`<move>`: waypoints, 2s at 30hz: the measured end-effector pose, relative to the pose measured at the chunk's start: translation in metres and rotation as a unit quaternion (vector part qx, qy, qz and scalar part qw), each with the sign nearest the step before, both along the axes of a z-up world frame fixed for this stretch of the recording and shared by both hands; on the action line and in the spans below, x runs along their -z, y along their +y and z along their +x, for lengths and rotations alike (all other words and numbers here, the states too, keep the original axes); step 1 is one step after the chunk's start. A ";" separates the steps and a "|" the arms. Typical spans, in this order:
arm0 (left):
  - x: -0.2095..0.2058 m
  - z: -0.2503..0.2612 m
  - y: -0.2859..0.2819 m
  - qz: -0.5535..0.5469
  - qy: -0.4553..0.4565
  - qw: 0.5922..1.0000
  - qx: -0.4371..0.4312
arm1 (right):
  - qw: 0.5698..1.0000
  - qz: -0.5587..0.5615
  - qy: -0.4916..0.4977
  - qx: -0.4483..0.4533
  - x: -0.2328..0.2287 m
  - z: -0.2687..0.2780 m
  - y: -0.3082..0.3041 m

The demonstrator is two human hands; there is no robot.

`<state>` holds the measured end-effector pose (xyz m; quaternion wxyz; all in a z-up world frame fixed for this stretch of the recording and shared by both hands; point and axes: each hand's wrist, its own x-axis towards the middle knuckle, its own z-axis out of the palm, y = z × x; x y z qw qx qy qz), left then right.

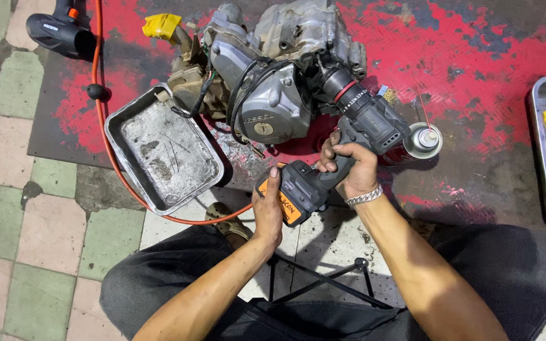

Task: The person sits on a stool and works on a disassembled motorcycle engine placed on a red workbench. They spray lubricant onto a wire brush and scrub the engine casing, then use a cordless drill to remove a bolt from the engine block.

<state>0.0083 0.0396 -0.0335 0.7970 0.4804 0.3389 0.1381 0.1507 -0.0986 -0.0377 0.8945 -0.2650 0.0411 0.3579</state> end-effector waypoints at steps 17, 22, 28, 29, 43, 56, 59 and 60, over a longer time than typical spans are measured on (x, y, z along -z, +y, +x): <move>-0.002 -0.013 0.017 -0.035 -0.007 0.999 -0.030 | 0.999 0.008 -0.006 0.036 -0.013 -0.011 0.023; 0.001 -0.009 0.023 -0.041 -0.027 0.998 -0.031 | 0.999 -0.007 -0.018 0.051 -0.018 -0.011 0.030; 0.008 -0.002 0.027 -0.062 -0.017 0.998 -0.023 | 0.997 -0.031 -0.014 0.070 -0.026 -0.012 0.031; 0.009 -0.002 0.027 -0.066 -0.019 0.997 -0.025 | 0.997 -0.036 -0.018 0.071 -0.027 -0.013 0.031; 0.008 -0.010 0.013 -0.094 0.006 0.995 -0.028 | 0.997 -0.049 -0.007 0.060 -0.028 -0.016 0.021; 0.009 -0.022 0.006 -0.110 -0.007 0.994 -0.021 | 0.995 -0.069 0.004 0.070 -0.028 -0.027 0.019; 0.006 -0.017 0.009 -0.099 -0.012 0.995 -0.024 | 0.995 -0.068 0.003 0.075 -0.030 -0.023 0.020; 0.006 -0.015 0.010 -0.097 -0.012 0.995 -0.023 | 0.994 -0.070 0.002 0.078 -0.030 -0.023 0.019</move>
